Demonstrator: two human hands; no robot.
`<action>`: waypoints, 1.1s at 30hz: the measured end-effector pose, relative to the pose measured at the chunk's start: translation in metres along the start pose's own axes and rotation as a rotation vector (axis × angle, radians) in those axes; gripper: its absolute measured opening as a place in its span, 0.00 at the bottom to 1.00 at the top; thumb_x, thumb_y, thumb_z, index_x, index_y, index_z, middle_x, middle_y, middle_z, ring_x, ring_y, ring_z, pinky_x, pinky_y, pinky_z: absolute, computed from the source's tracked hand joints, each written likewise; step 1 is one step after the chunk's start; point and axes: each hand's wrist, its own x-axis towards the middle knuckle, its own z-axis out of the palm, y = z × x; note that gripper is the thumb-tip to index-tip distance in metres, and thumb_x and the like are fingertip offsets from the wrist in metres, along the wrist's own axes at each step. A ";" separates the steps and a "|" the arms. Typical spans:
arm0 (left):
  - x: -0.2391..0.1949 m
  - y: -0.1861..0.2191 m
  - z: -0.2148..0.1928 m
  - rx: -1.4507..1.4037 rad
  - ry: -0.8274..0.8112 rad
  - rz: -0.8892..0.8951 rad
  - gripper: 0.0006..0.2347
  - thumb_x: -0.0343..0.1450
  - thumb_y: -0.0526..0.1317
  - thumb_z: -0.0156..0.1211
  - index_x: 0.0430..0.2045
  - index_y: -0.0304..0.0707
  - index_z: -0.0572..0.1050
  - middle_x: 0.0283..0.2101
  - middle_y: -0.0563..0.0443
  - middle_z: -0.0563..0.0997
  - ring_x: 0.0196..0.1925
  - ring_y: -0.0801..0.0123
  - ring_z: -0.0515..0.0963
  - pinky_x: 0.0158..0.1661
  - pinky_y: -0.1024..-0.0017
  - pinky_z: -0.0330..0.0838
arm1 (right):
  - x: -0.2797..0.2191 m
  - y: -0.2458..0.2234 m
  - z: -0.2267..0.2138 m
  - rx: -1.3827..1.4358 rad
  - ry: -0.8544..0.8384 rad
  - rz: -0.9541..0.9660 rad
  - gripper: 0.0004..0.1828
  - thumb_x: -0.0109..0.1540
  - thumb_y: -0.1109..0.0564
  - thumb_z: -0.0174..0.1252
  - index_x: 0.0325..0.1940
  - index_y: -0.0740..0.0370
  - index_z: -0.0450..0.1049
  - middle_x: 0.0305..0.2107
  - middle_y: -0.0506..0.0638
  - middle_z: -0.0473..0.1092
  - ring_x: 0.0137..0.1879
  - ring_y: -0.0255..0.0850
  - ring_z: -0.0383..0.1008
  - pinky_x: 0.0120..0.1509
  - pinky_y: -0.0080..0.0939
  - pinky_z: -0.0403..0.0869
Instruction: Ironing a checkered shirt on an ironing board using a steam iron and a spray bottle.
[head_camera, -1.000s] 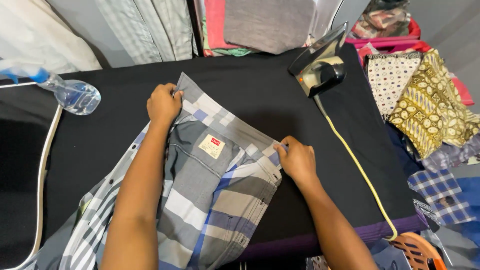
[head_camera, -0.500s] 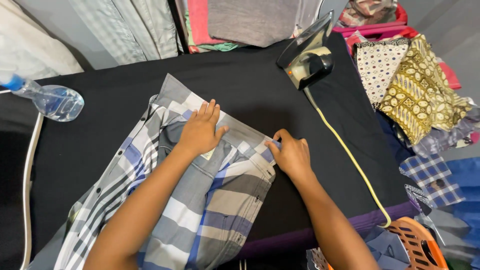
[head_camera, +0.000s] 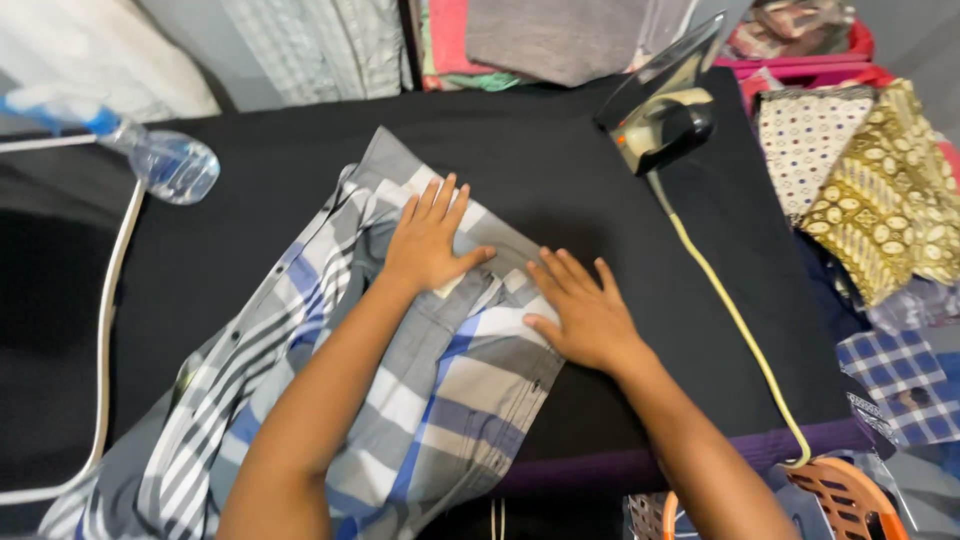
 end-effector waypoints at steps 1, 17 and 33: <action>0.000 -0.005 0.003 0.009 0.017 0.015 0.44 0.68 0.73 0.43 0.75 0.45 0.52 0.79 0.46 0.50 0.80 0.52 0.48 0.74 0.51 0.43 | -0.002 0.003 0.000 0.003 -0.017 0.005 0.40 0.66 0.34 0.49 0.78 0.51 0.54 0.75 0.56 0.51 0.81 0.51 0.46 0.78 0.71 0.43; 0.004 -0.060 -0.010 0.006 -0.068 -0.099 0.42 0.67 0.73 0.45 0.75 0.55 0.51 0.80 0.53 0.48 0.81 0.59 0.46 0.75 0.52 0.41 | -0.013 0.005 0.002 0.052 0.129 -0.269 0.26 0.72 0.42 0.42 0.71 0.50 0.66 0.72 0.55 0.59 0.79 0.48 0.53 0.78 0.67 0.45; 0.016 -0.104 -0.026 -0.036 -0.067 -0.200 0.36 0.72 0.67 0.40 0.72 0.45 0.56 0.76 0.50 0.56 0.78 0.64 0.52 0.75 0.49 0.36 | -0.029 0.003 0.002 -0.100 -0.031 -0.061 0.40 0.66 0.30 0.45 0.79 0.45 0.53 0.76 0.51 0.49 0.82 0.47 0.44 0.80 0.65 0.46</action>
